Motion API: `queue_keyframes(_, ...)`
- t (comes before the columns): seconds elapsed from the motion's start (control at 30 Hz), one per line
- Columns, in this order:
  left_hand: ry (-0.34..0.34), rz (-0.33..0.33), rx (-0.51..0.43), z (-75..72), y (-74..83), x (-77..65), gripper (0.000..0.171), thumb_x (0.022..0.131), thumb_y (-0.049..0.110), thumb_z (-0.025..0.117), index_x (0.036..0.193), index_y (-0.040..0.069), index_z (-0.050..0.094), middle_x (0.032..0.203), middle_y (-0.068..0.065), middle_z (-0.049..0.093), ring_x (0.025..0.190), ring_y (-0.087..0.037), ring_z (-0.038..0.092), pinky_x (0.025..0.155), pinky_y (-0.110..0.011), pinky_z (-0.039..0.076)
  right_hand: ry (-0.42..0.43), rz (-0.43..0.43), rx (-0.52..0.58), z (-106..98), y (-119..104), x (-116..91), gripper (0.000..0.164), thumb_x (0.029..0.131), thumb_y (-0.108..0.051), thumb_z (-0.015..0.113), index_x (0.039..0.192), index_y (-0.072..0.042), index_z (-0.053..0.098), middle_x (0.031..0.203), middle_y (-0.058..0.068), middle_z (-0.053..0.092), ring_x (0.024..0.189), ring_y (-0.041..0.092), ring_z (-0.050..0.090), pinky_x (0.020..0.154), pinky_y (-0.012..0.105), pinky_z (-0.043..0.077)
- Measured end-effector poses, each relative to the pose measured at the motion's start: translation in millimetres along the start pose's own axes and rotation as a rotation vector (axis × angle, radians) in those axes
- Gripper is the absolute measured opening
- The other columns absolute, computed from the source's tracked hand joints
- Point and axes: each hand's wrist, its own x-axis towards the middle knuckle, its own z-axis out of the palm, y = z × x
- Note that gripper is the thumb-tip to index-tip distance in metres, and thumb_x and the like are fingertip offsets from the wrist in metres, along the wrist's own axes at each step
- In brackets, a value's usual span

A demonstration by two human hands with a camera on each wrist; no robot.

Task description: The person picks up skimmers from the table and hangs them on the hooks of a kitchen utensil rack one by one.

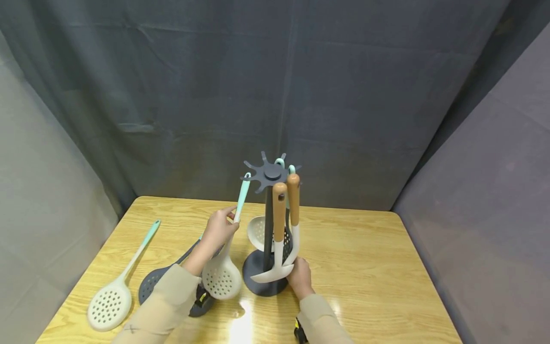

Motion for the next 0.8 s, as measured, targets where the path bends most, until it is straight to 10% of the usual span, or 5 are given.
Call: queue_keyframes(0.8, 0.201, 0.347, -0.083, -40.5, 45.3, 16.8, 0.044, 0.079, -0.011, 0.062, 0.122, -0.001, 0.057, 0.088, -0.015, 0.063, 0.076, -0.025, 0.066, 0.067, -0.025, 0.057, -0.007, -0.007, 0.001, -1, -2, -1, 0.015, 0.069, 0.001, 0.058, 0.084, 0.004, 0.057, 0.073, 0.023, 0.061, 0.069, 0.038, 0.060, 0.054, 0.049, 0.049)
